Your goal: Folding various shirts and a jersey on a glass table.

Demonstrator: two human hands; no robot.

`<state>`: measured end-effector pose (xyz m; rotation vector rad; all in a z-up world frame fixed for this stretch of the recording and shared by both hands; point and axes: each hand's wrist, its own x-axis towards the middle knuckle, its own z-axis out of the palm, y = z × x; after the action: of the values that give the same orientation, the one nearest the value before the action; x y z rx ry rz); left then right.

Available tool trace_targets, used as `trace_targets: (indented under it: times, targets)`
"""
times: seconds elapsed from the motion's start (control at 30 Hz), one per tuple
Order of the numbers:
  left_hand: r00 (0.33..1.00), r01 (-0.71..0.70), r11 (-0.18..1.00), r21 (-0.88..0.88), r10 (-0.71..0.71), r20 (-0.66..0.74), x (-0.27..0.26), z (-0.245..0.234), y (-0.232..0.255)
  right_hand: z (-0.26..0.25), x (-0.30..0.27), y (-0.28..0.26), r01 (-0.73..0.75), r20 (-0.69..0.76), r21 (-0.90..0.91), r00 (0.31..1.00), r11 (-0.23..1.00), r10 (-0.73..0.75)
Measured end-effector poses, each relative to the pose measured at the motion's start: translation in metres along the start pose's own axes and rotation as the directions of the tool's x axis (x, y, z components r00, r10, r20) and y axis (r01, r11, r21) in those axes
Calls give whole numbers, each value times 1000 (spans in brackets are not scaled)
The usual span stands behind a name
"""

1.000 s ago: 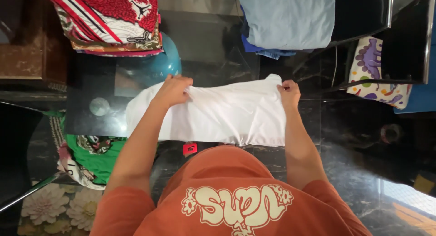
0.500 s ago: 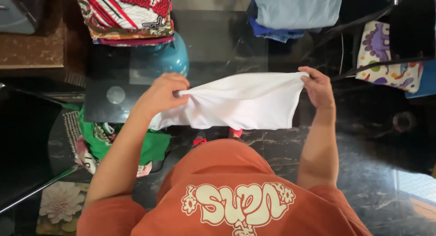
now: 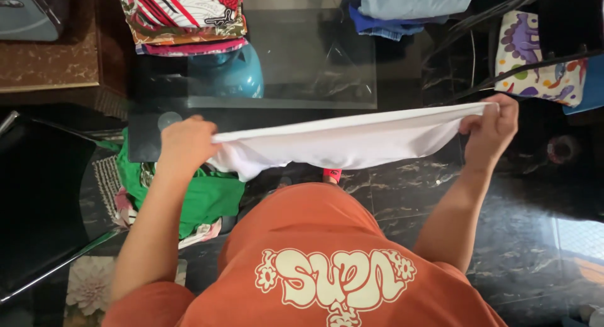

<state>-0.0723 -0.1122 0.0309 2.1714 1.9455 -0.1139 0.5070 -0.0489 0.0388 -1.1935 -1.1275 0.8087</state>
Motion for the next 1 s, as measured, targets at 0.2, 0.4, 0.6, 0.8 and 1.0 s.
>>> trace_targets:
  times: [0.2, 0.4, 0.6, 0.8, 1.0]
  targets:
    - [922, 353, 768, -534, -383, 59, -10, 24, -1, -2, -7, -13, 5, 9, 46, 1000, 999, -6]
    - [935, 227, -258, -939, -211, 284, 30, -5, 35, 14, 40, -1, -132, 16, 273, 991, 953, 133]
    - [964, -217, -221, -951, -204, -173, 139, -12, 63, -1, 159, 81, -202, -14, 638, 962, 743, 274]
    - [837, -478, 150, -865, -222, -501, 239, 8, 84, -21, 261, 187, -209, 45, 879, 930, 427, 364]
    - [768, -363, 646, -672, -201, -608, 237, 128, 53, -16, 190, 239, -378, 52, 766, 842, 519, 537]
